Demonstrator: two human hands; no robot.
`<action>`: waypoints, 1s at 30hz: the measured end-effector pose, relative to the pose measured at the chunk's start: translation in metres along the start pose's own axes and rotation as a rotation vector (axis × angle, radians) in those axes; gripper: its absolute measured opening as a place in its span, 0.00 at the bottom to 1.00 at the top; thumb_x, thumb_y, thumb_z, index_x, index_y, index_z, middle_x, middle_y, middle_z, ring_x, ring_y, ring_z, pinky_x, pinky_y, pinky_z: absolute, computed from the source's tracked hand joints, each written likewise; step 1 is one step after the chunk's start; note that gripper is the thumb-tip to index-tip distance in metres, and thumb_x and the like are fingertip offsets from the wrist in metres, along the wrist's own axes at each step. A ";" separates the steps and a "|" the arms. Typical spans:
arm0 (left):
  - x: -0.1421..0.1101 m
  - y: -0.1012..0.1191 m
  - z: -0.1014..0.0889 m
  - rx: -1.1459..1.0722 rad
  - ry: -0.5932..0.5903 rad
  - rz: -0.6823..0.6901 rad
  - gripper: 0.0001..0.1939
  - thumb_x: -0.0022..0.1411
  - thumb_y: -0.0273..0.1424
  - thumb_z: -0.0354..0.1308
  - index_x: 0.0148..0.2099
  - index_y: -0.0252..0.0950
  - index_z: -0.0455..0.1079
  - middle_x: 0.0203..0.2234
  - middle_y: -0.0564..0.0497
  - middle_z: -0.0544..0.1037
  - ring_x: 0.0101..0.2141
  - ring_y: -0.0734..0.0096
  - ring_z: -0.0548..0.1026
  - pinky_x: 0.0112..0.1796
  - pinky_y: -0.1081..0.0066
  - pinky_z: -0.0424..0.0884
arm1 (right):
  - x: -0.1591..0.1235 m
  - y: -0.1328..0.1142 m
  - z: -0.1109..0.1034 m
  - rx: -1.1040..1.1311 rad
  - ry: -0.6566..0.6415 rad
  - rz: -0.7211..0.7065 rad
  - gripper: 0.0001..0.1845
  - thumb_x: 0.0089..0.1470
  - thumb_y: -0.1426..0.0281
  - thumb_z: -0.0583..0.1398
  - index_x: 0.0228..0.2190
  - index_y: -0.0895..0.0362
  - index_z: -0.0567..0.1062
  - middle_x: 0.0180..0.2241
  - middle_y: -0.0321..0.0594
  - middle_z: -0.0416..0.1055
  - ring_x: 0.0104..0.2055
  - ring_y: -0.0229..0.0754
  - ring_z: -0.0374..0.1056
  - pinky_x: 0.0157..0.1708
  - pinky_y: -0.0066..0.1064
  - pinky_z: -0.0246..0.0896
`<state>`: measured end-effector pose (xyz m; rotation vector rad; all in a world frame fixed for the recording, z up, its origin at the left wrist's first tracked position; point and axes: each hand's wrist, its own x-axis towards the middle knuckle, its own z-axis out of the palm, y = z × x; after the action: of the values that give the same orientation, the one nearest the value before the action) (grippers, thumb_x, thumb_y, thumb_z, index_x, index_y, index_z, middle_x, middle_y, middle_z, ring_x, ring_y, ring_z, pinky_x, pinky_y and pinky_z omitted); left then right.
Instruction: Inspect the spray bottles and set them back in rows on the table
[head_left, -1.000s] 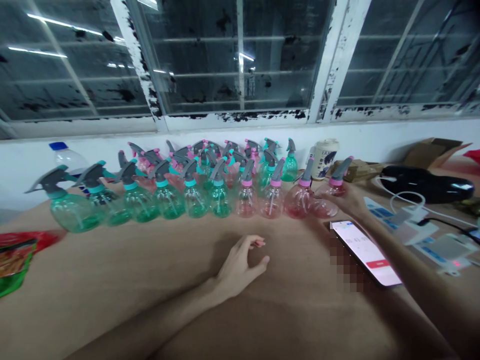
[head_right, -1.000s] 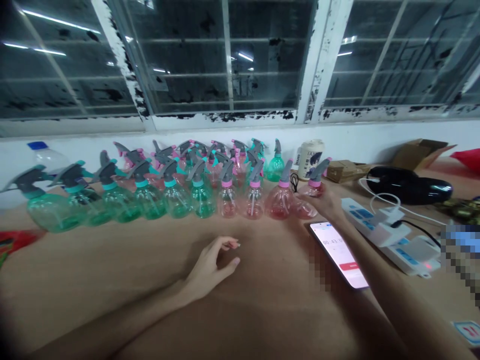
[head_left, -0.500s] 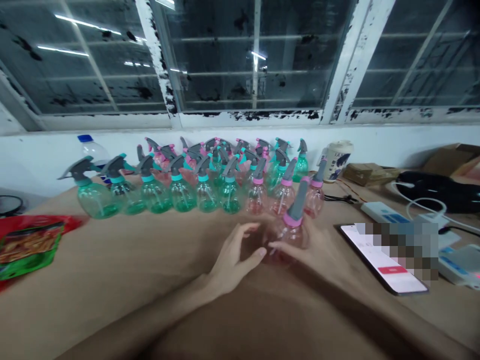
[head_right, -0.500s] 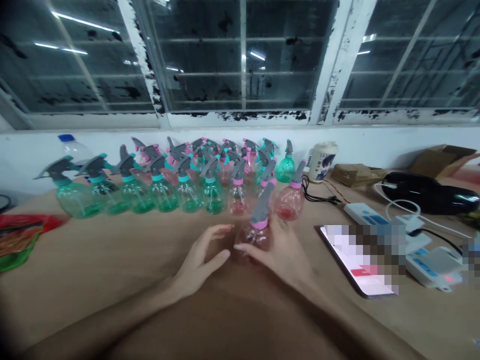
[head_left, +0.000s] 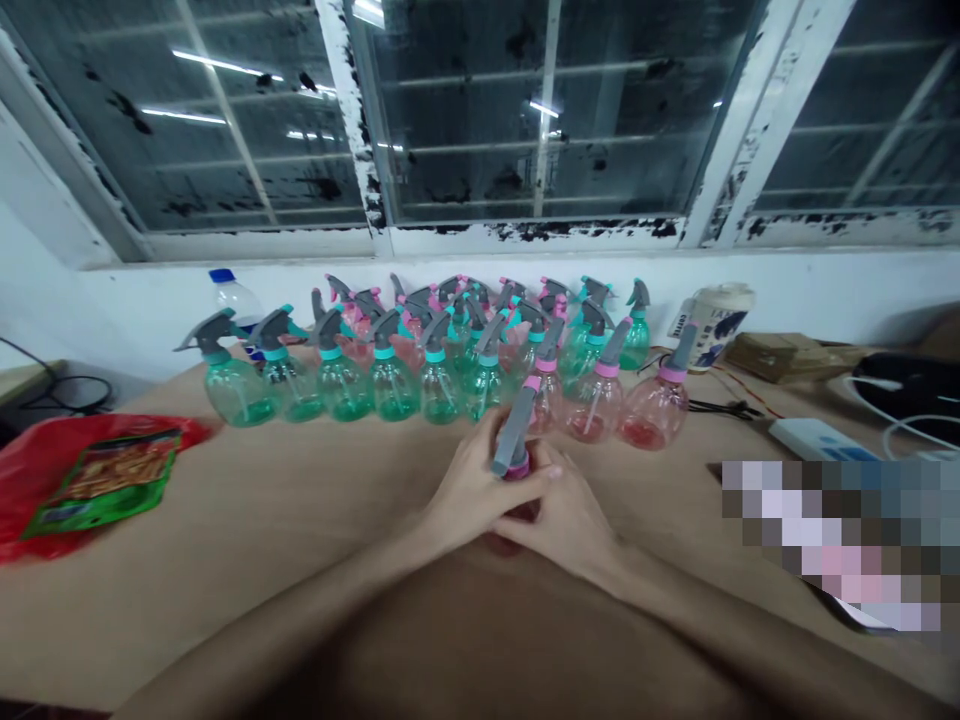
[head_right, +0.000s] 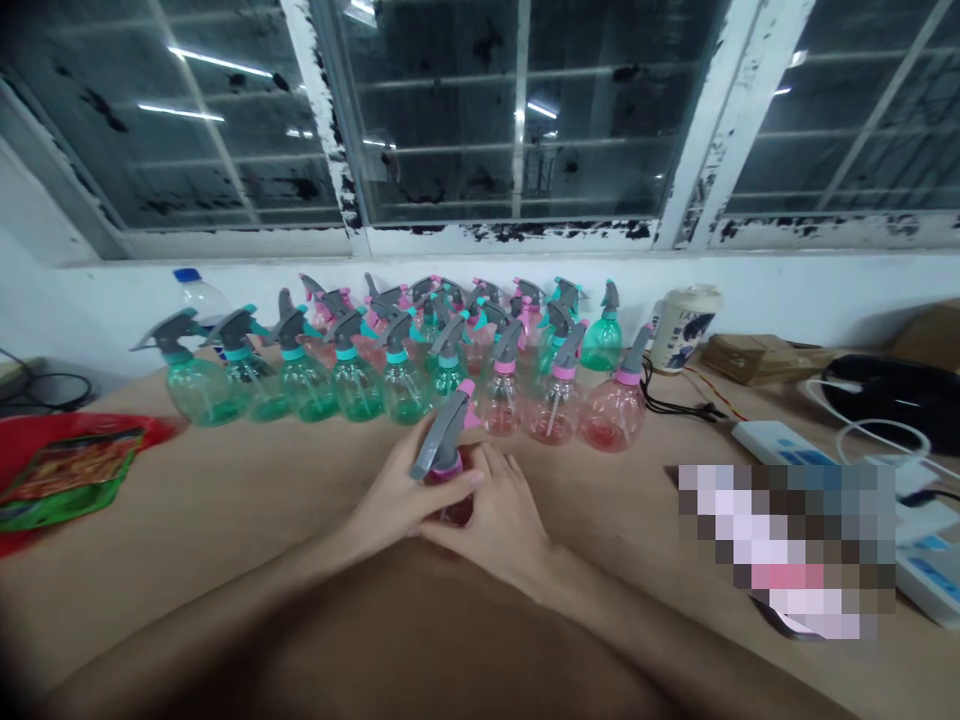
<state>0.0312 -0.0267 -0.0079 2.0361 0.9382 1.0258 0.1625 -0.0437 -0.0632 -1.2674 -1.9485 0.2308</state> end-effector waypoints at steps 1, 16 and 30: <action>0.002 -0.001 0.000 -0.009 0.011 -0.014 0.26 0.54 0.35 0.62 0.53 0.37 0.60 0.42 0.47 0.73 0.42 0.59 0.73 0.44 0.56 0.69 | 0.000 -0.001 0.001 0.010 -0.011 0.002 0.25 0.39 0.56 0.64 0.38 0.56 0.67 0.38 0.45 0.69 0.41 0.53 0.66 0.40 0.49 0.61; 0.008 -0.011 -0.001 0.123 0.107 0.011 0.08 0.54 0.28 0.51 0.39 0.39 0.61 0.19 0.59 0.63 0.22 0.73 0.64 0.26 0.70 0.63 | -0.040 0.109 -0.033 -0.125 -0.216 -0.028 0.38 0.53 0.53 0.56 0.62 0.49 0.51 0.63 0.44 0.52 0.63 0.50 0.49 0.60 0.51 0.49; 0.010 0.002 -0.004 0.204 0.069 -0.011 0.06 0.60 0.35 0.50 0.32 0.40 0.62 0.23 0.54 0.70 0.24 0.70 0.68 0.30 0.67 0.67 | -0.047 0.115 -0.027 -0.228 -0.256 -0.044 0.34 0.54 0.52 0.55 0.59 0.50 0.59 0.62 0.43 0.53 0.64 0.51 0.48 0.60 0.53 0.46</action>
<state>0.0327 -0.0184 -0.0005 2.1696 1.1293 1.0360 0.2706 -0.0338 -0.1296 -1.3943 -2.2708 0.1574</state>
